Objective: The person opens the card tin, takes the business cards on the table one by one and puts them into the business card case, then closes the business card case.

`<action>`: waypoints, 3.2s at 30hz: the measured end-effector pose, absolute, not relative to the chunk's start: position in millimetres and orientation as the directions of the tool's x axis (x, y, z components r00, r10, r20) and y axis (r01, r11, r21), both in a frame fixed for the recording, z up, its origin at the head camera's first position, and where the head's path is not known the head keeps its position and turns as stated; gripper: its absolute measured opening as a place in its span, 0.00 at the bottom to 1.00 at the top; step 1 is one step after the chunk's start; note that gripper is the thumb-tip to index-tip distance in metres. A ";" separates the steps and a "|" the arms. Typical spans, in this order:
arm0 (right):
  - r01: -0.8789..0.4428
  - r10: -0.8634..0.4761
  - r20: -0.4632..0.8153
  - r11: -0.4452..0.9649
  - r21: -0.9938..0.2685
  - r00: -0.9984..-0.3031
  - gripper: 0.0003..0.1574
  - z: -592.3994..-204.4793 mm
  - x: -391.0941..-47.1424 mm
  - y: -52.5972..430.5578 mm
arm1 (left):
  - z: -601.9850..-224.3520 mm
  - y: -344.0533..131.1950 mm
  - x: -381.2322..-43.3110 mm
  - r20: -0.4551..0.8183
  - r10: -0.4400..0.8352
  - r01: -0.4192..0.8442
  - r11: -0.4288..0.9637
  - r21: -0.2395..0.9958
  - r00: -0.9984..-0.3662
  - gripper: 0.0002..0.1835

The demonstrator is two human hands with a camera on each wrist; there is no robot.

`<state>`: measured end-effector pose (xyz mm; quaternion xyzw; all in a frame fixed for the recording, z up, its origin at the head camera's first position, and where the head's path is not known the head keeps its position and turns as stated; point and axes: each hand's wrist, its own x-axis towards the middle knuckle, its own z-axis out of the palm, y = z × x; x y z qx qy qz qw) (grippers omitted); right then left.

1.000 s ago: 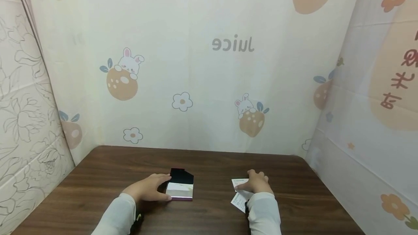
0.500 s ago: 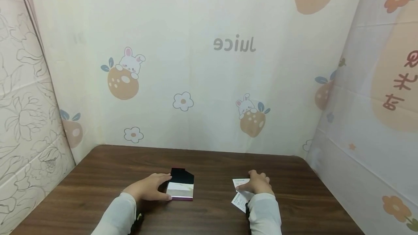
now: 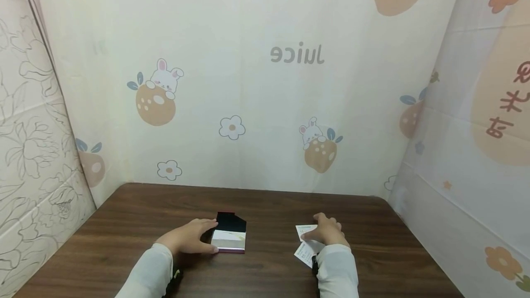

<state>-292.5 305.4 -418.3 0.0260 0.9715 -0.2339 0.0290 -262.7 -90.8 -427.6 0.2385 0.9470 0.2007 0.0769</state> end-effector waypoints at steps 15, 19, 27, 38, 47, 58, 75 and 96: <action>0.127 0.107 -0.070 0.885 -0.447 -0.992 0.66 -421.8 -292.4 304.0 | -429.8 -91.2 -266.3 -0.063 0.470 0.403 0.812 0.423 -0.880 0.43; 0.093 0.079 -0.050 0.879 -0.468 -0.996 0.62 -421.5 -294.1 303.8 | -429.4 -91.3 -265.6 -0.063 0.468 0.400 0.811 0.426 -0.881 0.43; 0.074 0.057 -0.050 0.874 -0.480 -0.997 0.64 -423.4 -296.5 306.5 | -427.1 -90.9 -263.1 -0.066 0.478 0.408 0.806 0.429 -0.876 0.43; 0.125 0.106 -0.066 0.870 -0.478 -0.992 0.64 -425.3 -297.4 317.5 | -425.5 -90.8 -262.3 -0.060 0.477 0.408 0.805 0.431 -0.877 0.43; 0.238 0.205 -0.123 0.874 -0.425 -0.971 0.71 -418.0 -290.8 311.9 | -425.3 -90.7 -262.3 -0.062 0.480 0.409 0.802 0.436 -0.875 0.43; 0.230 0.187 -0.138 0.859 -0.458 -0.973 0.63 -419.5 -297.0 315.0 | -426.6 -91.5 -263.1 -0.064 0.477 0.406 0.805 0.433 -0.877 0.43; 0.122 0.106 -0.061 0.819 -0.561 -0.992 0.30 -428.8 -302.6 330.7 | -430.0 -91.2 -264.2 -0.063 0.483 0.412 0.800 0.437 -0.873 0.44; -0.134 -0.088 0.101 0.601 -0.788 -0.991 0.22 -416.2 -301.8 334.3 | -427.8 -90.7 -260.7 -0.056 0.479 0.411 0.802 0.434 -0.876 0.43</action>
